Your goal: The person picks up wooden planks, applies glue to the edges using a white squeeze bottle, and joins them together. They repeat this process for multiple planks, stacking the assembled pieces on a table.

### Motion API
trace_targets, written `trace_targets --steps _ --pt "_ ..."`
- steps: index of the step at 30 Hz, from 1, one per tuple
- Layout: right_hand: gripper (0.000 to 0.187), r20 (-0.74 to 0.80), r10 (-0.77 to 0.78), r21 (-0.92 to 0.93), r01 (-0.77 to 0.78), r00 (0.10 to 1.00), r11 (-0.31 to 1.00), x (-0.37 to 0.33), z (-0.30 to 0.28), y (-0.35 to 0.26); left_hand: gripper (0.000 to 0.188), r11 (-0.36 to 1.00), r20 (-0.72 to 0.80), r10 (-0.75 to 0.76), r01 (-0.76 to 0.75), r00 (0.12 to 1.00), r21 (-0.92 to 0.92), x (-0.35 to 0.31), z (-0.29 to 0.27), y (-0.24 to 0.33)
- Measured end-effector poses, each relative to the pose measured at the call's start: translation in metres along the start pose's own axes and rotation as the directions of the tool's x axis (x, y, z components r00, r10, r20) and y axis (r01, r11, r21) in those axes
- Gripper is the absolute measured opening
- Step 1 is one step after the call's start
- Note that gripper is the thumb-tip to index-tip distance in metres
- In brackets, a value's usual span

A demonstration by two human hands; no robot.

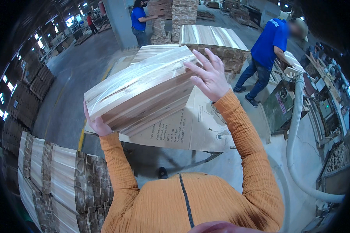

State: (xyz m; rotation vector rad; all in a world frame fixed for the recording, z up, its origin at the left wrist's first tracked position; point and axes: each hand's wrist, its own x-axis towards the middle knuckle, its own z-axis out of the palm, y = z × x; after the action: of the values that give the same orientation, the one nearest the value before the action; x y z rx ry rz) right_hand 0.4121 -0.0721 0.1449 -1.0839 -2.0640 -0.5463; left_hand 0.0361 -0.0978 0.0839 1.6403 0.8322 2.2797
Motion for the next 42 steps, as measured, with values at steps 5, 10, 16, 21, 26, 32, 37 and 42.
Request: trace_targets --steps 5,10,16,21,26,32,37,42 --pt "0.04 -0.04 0.006 0.0 -0.006 0.999 1.0 0.002 0.001 0.006 0.093 0.998 0.021 0.028 -0.029 0.999 0.059 0.002 0.003 0.001" --pt "0.03 -0.318 0.119 0.23 -0.045 0.941 0.972 -0.018 -0.026 0.034 0.092 0.993 0.006 0.049 -0.049 0.999 0.106 0.005 0.0 -0.008" --pt "0.037 -0.274 0.772 0.542 -0.572 0.573 0.616 -0.188 -0.033 0.089 0.081 0.989 -0.02 -0.03 0.033 0.999 0.144 0.003 -0.013 -0.018" --pt "0.013 -0.051 0.911 0.609 -0.71 0.41 0.354 -0.329 0.005 0.063 0.085 0.973 -0.075 -0.016 0.033 0.997 0.23 0.005 -0.008 -0.019" --pt "0.052 0.191 0.914 0.358 -0.892 0.359 0.276 -0.354 0.05 0.035 0.081 0.98 -0.064 -0.06 0.071 0.996 0.185 0.006 -0.007 -0.018" --pt "0.03 0.126 0.931 0.046 -0.939 0.344 0.341 -0.345 0.076 0.028 0.08 0.988 -0.045 -0.057 0.063 0.997 0.143 0.008 -0.02 -0.023" --pt "0.023 0.089 0.942 0.561 -0.797 0.325 0.222 -0.343 0.074 0.048 0.084 0.995 0.012 0.052 -0.053 0.999 0.08 0.015 -0.001 -0.021" --pt "0.018 0.019 0.858 0.926 -0.333 0.513 0.179 -0.192 0.039 0.06 0.091 0.998 -0.007 0.026 -0.026 1.0 0.065 0.007 -0.005 -0.012"
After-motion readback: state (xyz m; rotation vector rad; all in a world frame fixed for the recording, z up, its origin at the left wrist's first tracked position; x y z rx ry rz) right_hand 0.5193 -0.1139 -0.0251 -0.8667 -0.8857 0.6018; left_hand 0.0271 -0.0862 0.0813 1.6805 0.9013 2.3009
